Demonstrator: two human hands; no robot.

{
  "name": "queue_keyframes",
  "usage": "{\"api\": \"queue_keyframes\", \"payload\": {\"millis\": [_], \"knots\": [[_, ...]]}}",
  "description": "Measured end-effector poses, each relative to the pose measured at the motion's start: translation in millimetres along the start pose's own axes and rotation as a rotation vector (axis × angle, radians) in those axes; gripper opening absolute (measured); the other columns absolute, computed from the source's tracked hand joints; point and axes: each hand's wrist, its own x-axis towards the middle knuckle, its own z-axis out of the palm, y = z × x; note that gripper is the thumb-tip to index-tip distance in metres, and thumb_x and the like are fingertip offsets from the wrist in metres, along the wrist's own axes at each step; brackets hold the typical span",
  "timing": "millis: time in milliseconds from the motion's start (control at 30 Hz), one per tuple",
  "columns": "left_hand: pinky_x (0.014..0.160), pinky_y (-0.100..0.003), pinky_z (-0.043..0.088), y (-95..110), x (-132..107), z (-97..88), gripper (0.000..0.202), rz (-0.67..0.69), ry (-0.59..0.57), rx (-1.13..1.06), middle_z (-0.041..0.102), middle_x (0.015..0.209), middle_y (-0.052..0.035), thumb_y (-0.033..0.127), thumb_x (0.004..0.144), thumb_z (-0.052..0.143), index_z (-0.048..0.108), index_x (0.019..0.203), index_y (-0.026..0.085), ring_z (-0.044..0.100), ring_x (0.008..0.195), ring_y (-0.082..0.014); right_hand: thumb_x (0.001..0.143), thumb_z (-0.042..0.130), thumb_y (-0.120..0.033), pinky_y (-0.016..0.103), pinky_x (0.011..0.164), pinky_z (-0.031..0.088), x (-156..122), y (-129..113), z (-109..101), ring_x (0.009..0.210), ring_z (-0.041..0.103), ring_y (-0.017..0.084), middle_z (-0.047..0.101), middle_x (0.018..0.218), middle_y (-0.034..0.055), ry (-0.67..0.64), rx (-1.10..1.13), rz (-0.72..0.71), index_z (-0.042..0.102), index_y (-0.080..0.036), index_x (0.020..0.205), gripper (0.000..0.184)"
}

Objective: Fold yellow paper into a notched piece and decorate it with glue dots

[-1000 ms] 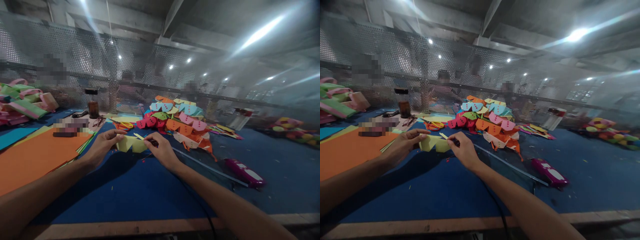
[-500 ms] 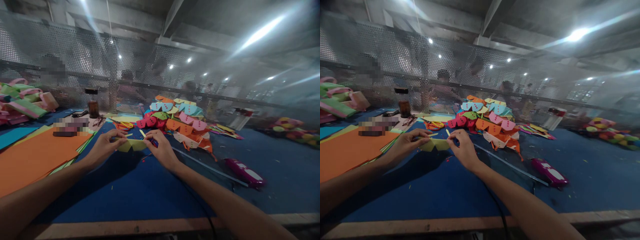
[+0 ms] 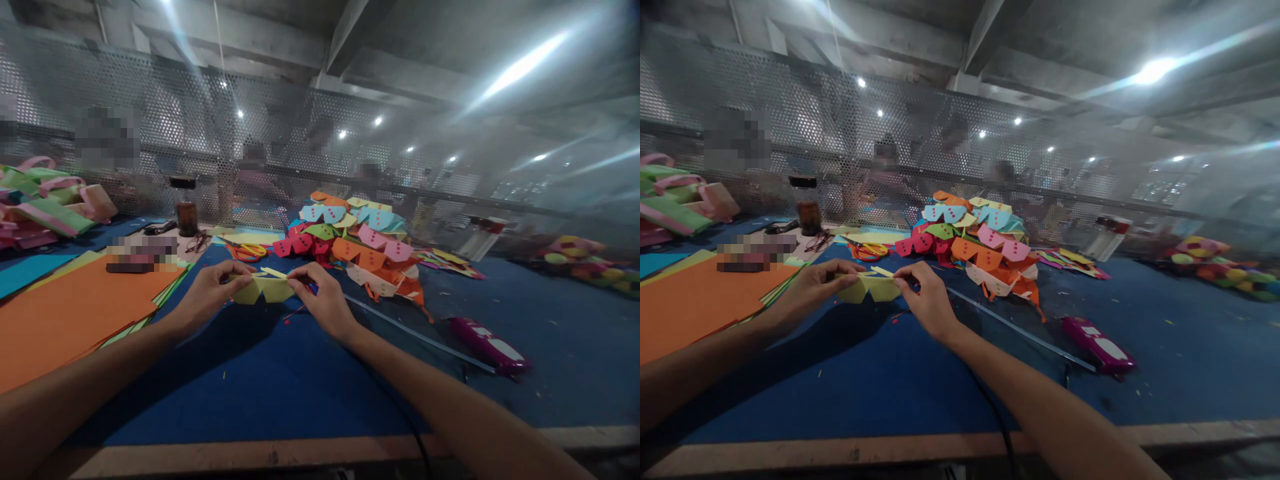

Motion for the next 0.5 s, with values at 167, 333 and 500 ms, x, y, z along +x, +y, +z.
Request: {"api": "queue_keyframes", "payload": {"millis": [167, 333, 500], "knots": [[0.072, -0.031, 0.05, -2.5, 1.1, -0.7, 0.027, 0.029, -0.004, 0.048, 0.072, 0.109, -0.0071, 0.045, 0.08, 0.068, 0.073, 0.09, 0.02, 0.064, 0.092, -0.0222, 0.091, 0.06, -0.019, 0.03, 0.08, 0.05, 0.3, 0.6, 1.2, 0.086, 0.063, 0.017, 0.066, 0.09, 0.0026, 0.012, 0.001, 0.006, 0.066, -0.02, 0.089, 0.007], [0.07, -0.031, 0.05, -4.0, 1.2, -0.6, 0.029, 0.037, 0.014, 0.052, 0.072, 0.108, -0.0074, 0.046, 0.08, 0.067, 0.072, 0.09, 0.02, 0.065, 0.09, -0.0223, 0.09, 0.061, -0.017, 0.029, 0.079, 0.05, 0.3, 2.6, 2.2, 0.085, 0.063, 0.016, 0.066, 0.09, 0.0022, 0.021, 0.015, -0.006, 0.067, -0.021, 0.089, 0.007], [0.072, -0.032, 0.051, -3.7, 0.9, -1.0, 0.028, 0.029, -0.007, 0.038, 0.071, 0.111, -0.0078, 0.046, 0.081, 0.067, 0.072, 0.089, 0.02, 0.064, 0.091, -0.0216, 0.09, 0.062, -0.018, 0.029, 0.079, 0.051, 0.5, 6.0, 3.4, 0.086, 0.064, 0.017, 0.066, 0.09, 0.0021, 0.027, 0.023, -0.008, 0.067, -0.021, 0.09, 0.006]]}}
